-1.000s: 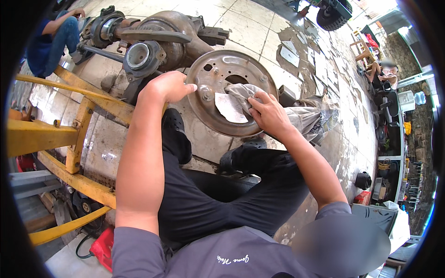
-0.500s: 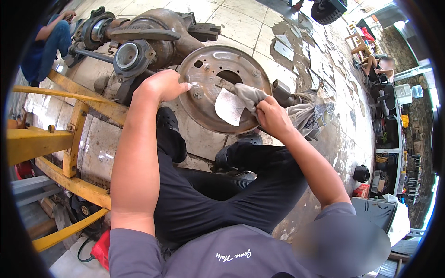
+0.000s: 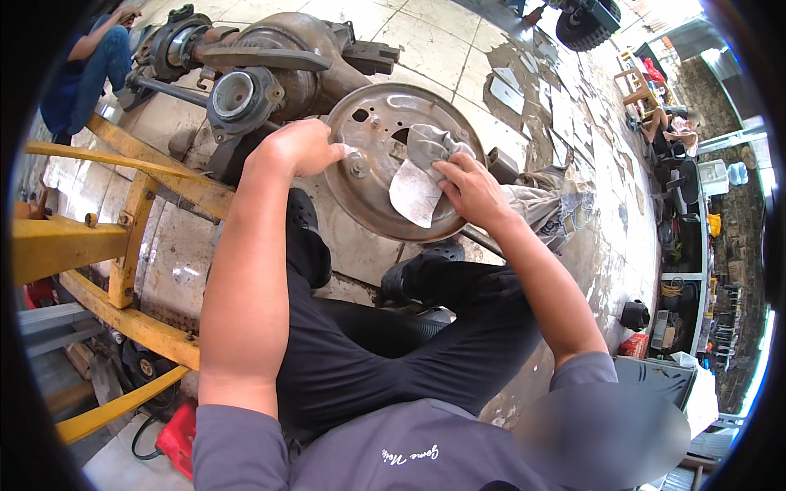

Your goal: The person sands a metal brake drum with sandpaper, rotating it to cover different areas. The person then wipes the drum with a cloth. The task is performed while sitting on the floor in a workshop.

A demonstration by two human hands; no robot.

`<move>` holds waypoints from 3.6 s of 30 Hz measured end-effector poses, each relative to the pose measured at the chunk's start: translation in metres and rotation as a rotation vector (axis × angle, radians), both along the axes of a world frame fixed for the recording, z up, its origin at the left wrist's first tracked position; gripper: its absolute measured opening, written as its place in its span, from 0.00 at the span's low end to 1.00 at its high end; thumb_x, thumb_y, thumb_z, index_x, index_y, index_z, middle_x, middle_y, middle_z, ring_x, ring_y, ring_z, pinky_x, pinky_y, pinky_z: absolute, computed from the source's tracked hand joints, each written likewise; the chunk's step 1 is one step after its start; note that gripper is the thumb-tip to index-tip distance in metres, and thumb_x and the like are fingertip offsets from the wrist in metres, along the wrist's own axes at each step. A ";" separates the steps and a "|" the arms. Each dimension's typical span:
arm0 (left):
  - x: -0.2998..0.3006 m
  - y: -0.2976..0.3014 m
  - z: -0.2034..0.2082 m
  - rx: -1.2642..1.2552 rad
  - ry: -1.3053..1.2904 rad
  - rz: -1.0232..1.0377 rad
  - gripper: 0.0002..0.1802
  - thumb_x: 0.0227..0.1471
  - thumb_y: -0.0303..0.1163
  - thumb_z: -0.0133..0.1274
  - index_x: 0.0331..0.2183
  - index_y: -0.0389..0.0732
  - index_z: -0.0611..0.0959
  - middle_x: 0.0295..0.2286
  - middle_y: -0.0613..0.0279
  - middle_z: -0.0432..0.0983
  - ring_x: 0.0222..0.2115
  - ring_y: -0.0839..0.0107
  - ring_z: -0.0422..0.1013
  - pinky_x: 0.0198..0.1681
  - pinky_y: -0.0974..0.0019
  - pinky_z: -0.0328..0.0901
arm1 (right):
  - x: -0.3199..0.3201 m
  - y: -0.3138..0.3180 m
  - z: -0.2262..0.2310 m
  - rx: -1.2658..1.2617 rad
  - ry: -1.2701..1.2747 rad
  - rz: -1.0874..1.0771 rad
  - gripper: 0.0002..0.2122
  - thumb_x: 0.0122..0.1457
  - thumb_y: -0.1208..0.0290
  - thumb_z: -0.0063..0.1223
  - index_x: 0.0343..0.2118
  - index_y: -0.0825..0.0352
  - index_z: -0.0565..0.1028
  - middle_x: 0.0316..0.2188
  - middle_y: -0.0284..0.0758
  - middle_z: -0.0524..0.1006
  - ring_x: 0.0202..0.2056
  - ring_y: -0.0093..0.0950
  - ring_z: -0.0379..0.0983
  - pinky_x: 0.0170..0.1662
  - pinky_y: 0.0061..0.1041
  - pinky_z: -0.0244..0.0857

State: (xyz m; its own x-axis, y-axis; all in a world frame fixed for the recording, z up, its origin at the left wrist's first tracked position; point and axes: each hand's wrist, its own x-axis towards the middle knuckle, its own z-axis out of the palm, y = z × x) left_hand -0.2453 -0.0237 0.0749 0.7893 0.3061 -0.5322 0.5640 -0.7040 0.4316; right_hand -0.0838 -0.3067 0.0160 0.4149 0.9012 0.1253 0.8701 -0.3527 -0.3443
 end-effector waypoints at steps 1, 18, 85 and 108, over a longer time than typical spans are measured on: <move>0.002 -0.002 0.000 -0.010 0.008 -0.001 0.31 0.60 0.46 0.51 0.55 0.32 0.74 0.52 0.42 0.73 0.54 0.52 0.70 0.58 0.58 0.63 | -0.001 -0.001 -0.007 0.007 -0.100 0.003 0.12 0.59 0.70 0.56 0.47 0.60 0.78 0.45 0.42 0.75 0.45 0.45 0.74 0.49 0.40 0.69; -0.005 0.001 -0.002 -0.023 -0.053 0.001 0.28 0.62 0.49 0.48 0.51 0.34 0.79 0.48 0.43 0.76 0.50 0.50 0.72 0.54 0.54 0.66 | -0.003 0.007 -0.014 -0.188 -0.209 -0.187 0.08 0.64 0.66 0.46 0.38 0.66 0.69 0.31 0.48 0.76 0.33 0.50 0.77 0.34 0.46 0.73; -0.004 0.007 -0.004 -0.045 -0.123 0.005 0.26 0.61 0.48 0.50 0.51 0.37 0.80 0.47 0.45 0.78 0.49 0.51 0.73 0.53 0.54 0.66 | 0.017 -0.046 0.016 -0.255 0.097 -0.010 0.09 0.53 0.71 0.56 0.35 0.66 0.83 0.36 0.44 0.79 0.41 0.44 0.76 0.48 0.39 0.69; -0.009 0.004 0.001 -0.057 -0.082 -0.001 0.31 0.60 0.48 0.51 0.56 0.34 0.75 0.51 0.44 0.75 0.53 0.52 0.71 0.57 0.57 0.64 | -0.010 -0.012 -0.011 -0.004 0.068 -0.456 0.12 0.56 0.65 0.60 0.35 0.69 0.83 0.37 0.45 0.78 0.41 0.46 0.76 0.48 0.39 0.69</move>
State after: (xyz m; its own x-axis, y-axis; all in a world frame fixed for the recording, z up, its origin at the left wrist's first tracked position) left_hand -0.2543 -0.0197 0.0755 0.8312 0.2763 -0.4825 0.5244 -0.6778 0.5153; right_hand -0.0942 -0.3183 0.0047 0.7764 0.6250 0.0807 0.6010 -0.6959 -0.3932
